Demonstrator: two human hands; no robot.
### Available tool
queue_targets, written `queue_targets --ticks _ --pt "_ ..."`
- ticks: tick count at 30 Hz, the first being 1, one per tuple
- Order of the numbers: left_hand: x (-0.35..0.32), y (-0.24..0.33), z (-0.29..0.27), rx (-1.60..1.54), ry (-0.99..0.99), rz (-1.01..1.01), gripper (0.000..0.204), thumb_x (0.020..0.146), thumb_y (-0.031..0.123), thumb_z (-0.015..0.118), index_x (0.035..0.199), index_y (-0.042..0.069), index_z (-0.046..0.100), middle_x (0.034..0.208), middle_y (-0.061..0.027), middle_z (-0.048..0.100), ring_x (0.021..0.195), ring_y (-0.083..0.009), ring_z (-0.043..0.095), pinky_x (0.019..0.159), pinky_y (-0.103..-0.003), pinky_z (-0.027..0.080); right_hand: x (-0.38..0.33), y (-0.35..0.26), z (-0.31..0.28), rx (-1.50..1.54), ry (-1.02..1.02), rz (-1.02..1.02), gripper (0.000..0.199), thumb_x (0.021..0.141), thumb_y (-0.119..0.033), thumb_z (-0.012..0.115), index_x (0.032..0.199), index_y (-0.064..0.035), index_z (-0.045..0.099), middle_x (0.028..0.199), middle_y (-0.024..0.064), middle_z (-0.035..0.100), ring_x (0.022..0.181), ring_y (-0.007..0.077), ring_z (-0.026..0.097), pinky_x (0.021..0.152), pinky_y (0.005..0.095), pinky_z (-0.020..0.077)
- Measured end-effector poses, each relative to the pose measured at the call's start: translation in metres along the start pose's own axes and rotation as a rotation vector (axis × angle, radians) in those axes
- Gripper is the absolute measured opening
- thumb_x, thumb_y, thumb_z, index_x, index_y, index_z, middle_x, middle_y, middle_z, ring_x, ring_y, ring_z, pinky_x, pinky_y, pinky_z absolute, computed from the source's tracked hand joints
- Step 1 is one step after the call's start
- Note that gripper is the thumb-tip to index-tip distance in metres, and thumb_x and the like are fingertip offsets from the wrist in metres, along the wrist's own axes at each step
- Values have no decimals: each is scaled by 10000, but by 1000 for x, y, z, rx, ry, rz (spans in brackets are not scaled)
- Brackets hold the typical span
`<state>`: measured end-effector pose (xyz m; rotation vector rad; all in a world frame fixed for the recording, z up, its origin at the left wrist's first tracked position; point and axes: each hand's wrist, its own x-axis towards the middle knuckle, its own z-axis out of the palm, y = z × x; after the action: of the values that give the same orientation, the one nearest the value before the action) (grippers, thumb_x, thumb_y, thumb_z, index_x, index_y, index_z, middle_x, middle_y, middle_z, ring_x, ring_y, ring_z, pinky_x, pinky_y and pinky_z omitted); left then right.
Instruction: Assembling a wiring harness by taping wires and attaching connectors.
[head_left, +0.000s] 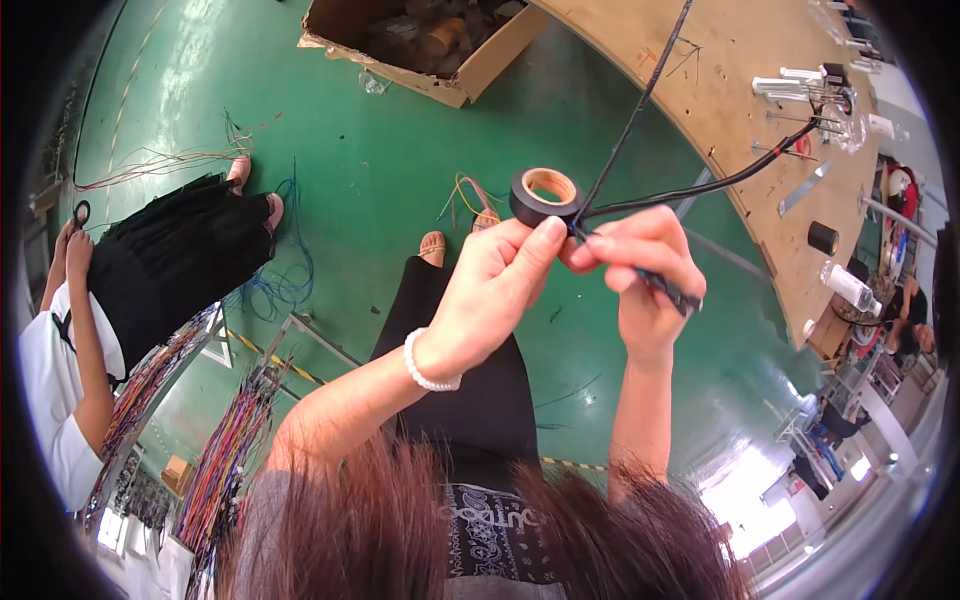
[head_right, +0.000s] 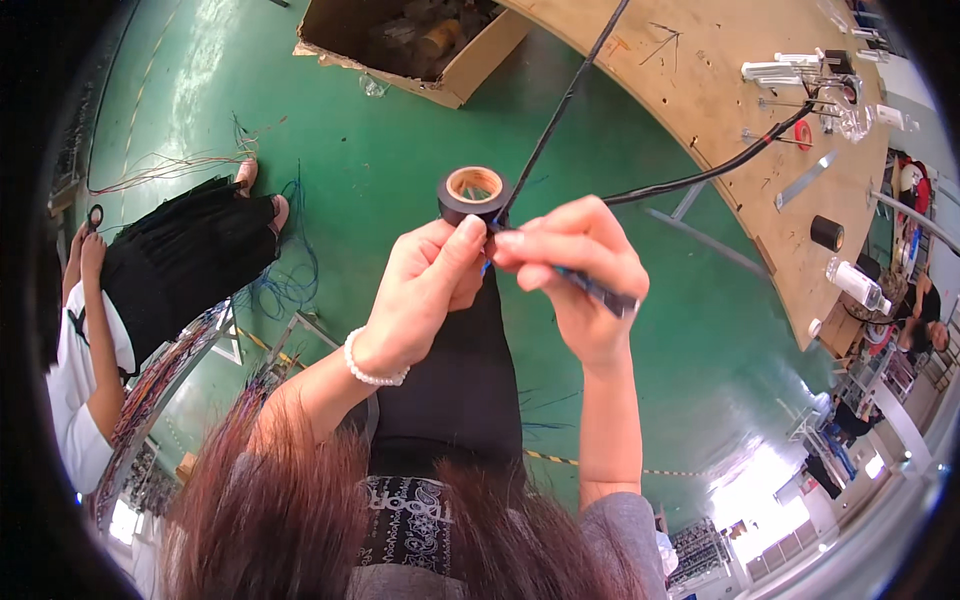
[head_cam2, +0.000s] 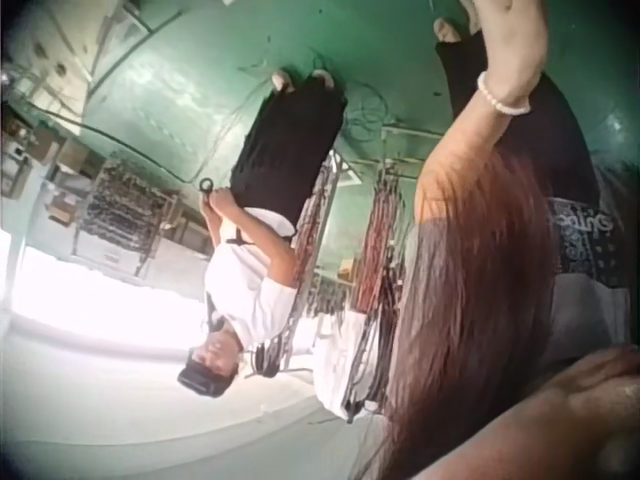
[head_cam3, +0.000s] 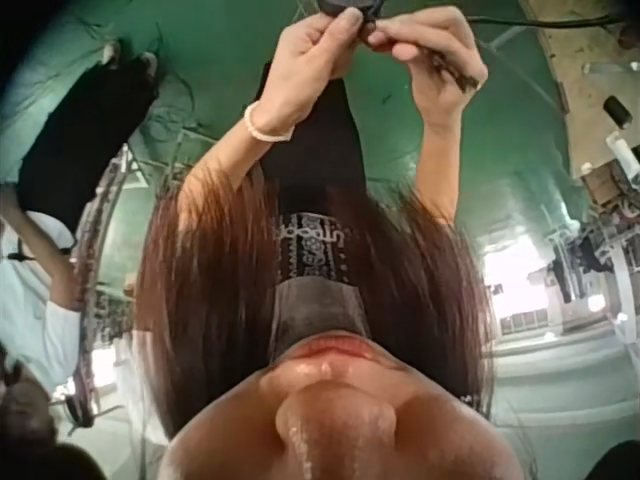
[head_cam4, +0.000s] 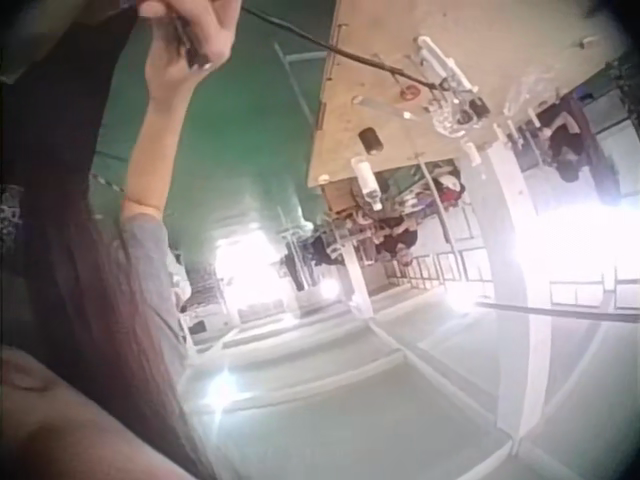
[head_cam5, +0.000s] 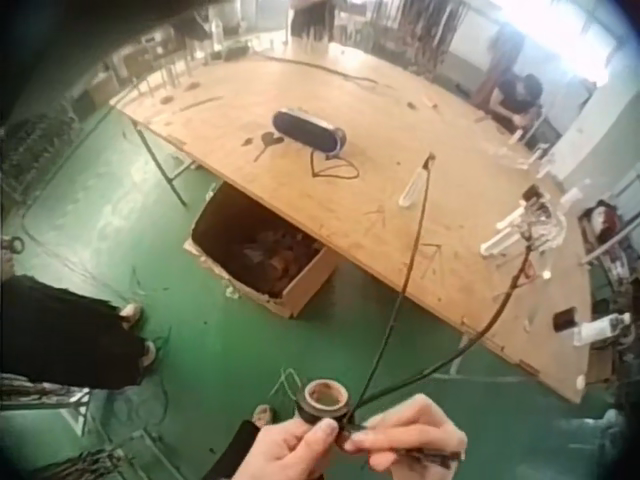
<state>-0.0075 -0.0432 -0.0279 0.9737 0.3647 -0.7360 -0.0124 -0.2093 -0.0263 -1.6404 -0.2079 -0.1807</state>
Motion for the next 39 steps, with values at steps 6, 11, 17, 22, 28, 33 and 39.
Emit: queue_targets --ticks 6,11,17,22,28,33,39 --pt "0 9 12 -42 69 -86 385 1017 302 547 730 57 621 566 93 430 479 3 304 435 -211 207 -2 -1 -6 -250 -110 -272 266 735 -169 788 938 -8 730 856 51 547 741 237 641 609 306 528" --pt "5 14 17 -26 107 -195 413 992 298 592 640 86 548 571 79 446 479 0 313 435 -208 203 3 4 -16 -280 -172 -376 285 708 -136 809 939 10 728 853 58 559 707 228 634 583 304 528" --pt "8 14 6 77 1 -177 402 1000 272 585 648 84 531 592 83 439 517 3 335 448 -206 228 1 6 -29 86 -49 146 301 775 -265 771 902 2 721 748 68 593 662 188 603 544 270 466" --pt "1 20 6 158 -32 -200 329 1028 276 523 775 69 559 656 88 440 567 3 350 490 -195 257 -2 4 -23 -256 -181 -196 319 651 1 748 968 0 721 830 68 579 680 193 601 536 296 481" --pt "1 25 7 21 13 -242 257 993 273 593 890 44 647 658 101 446 561 10 336 484 -198 243 4 -10 -16 -456 -277 -245 352 656 104 663 990 0 701 837 94 587 697 224 619 554 306 505" --pt "4 31 3 -41 6 -367 226 940 275 677 950 51 705 619 126 425 514 14 287 448 -209 192 -14 9 -11 -113 121 17 265 794 96 573 1039 10 622 942 116 633 803 237 672 669 337 573" --pt "2 38 3 -41 -29 -409 272 909 302 716 904 30 693 615 132 417 514 12 291 456 -200 186 28 45 -18 421 -382 467 239 862 35 569 1096 0 547 1432 232 425 1241 323 536 1045 452 430"
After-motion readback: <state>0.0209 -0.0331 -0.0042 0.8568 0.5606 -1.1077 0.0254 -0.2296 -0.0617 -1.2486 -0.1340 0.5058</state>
